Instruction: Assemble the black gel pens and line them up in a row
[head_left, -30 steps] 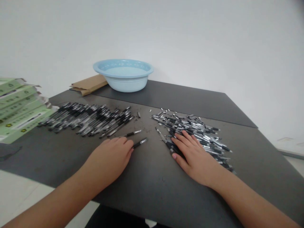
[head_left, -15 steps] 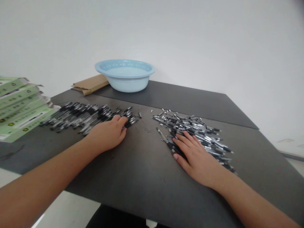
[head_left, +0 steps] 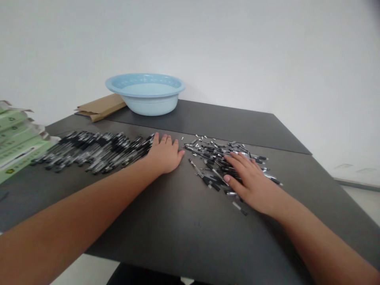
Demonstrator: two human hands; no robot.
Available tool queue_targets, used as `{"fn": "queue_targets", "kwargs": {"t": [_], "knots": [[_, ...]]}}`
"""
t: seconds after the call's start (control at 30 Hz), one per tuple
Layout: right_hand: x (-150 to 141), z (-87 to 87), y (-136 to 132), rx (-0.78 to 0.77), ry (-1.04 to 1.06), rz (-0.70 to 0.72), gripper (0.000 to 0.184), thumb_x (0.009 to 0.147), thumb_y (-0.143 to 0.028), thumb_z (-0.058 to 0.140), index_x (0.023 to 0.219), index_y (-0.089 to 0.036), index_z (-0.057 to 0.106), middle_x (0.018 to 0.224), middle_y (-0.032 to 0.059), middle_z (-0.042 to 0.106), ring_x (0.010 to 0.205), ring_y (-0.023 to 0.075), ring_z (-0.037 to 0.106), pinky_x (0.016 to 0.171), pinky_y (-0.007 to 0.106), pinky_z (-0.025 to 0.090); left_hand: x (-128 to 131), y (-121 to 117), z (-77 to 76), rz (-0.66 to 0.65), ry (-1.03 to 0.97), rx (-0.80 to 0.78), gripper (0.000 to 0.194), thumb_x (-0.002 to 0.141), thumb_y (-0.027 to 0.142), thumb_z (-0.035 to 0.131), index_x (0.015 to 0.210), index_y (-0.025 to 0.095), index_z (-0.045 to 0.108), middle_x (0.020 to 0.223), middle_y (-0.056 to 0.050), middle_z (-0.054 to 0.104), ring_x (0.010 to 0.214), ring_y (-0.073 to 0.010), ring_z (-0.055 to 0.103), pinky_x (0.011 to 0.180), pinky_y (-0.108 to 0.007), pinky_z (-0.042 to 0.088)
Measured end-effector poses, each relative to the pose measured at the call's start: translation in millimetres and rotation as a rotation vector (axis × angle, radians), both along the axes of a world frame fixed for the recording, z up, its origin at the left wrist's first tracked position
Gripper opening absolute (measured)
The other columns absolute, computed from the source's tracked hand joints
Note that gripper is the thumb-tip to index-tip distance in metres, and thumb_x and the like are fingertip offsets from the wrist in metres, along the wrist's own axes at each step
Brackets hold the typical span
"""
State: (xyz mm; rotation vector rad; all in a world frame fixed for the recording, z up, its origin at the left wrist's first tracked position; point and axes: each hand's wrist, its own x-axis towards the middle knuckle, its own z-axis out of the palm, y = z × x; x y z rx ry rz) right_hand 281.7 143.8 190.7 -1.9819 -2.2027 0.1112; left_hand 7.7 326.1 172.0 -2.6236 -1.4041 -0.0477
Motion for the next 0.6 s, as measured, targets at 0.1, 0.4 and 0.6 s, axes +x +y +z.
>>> {"fn": "queue_targets", "kwargs": {"t": [0.1, 0.4, 0.6], "knots": [[48, -4.8, 13, -0.015, -0.092, -0.299, 0.072, 0.107, -0.064, 0.029, 0.164, -0.021, 0.038, 0.171, 0.0197, 0.034, 0.158, 0.0465, 0.028, 0.118, 0.08, 0.027, 15, -3, -6.7, -0.001, -0.044, -0.032, 0.071, 0.107, 0.052, 0.032, 0.152, 0.0, 0.052, 0.157, -0.031, 0.049, 0.151, -0.0452, 0.041, 0.125, -0.064, 0.017], [84, -32.1, 36, -0.049, 0.061, -0.315, 0.068, 0.108, -0.061, 0.023, 0.158, -0.019, 0.045, 0.166, 0.0175, 0.045, 0.156, 0.0377, 0.036, 0.123, 0.068, 0.03, 42, -43, -8.0, -0.162, -0.211, -0.109, 0.068, 0.111, 0.05, 0.02, 0.158, 0.006, 0.043, 0.162, -0.024, 0.046, 0.155, -0.0341, 0.037, 0.127, -0.047, 0.027], [58, -30.8, 38, 0.043, 0.154, -0.166, 0.066, 0.108, -0.058, 0.031, 0.154, -0.013, 0.047, 0.158, 0.0213, 0.052, 0.148, 0.0368, 0.046, 0.124, 0.06, 0.034, 52, -63, -3.7, -0.205, -0.311, -0.23, 0.071, 0.111, 0.054, 0.024, 0.161, 0.005, 0.038, 0.168, -0.025, 0.034, 0.159, -0.0369, 0.029, 0.128, -0.051, 0.028]]}}
